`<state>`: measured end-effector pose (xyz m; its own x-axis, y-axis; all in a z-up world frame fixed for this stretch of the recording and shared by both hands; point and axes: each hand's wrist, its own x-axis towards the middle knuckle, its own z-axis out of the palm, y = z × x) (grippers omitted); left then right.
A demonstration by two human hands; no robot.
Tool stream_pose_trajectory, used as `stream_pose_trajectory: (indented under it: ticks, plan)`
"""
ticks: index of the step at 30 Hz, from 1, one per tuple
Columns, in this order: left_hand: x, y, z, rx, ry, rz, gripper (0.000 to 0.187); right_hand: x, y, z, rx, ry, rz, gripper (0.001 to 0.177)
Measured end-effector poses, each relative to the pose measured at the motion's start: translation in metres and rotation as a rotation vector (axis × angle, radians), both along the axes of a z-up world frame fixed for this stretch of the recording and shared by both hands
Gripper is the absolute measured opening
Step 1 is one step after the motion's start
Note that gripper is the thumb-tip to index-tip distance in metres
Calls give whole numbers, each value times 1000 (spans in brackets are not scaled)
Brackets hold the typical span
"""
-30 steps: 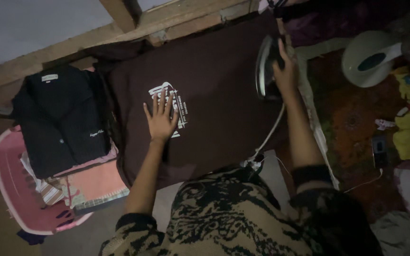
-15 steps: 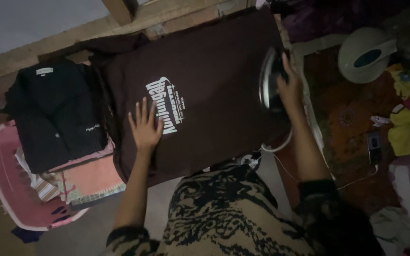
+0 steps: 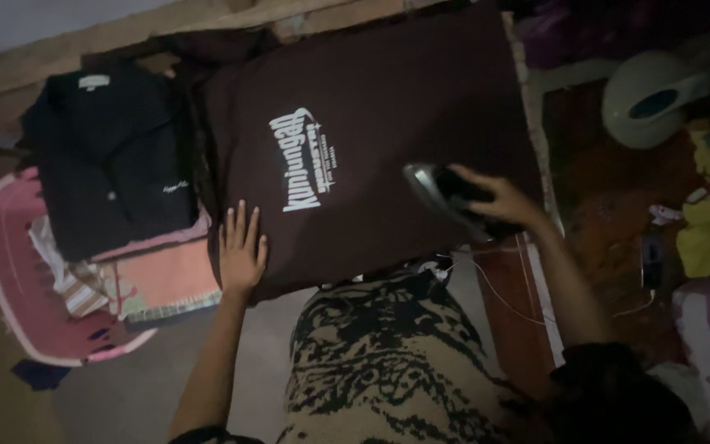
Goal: The person irons a brown sweatshirt on an ironing board using an iron and then folds the garment.
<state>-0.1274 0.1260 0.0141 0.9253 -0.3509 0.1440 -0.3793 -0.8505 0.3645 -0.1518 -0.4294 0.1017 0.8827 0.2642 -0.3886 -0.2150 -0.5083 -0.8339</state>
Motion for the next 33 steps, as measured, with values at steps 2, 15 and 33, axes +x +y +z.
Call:
stream_pose_trajectory:
  ticks: [2, 15, 33]
  plan:
    - [-2, 2, 0, -21, 10, 0, 55, 8, 39, -3, 32, 39, 151, 83]
    - [1, 0, 4, -36, 62, 24, 54, 14, 233, 13, -297, 117, 553, 89]
    - [0, -1, 5, -16, 42, 30, 53, 7, -40, -28, -259, -298, -723, 82]
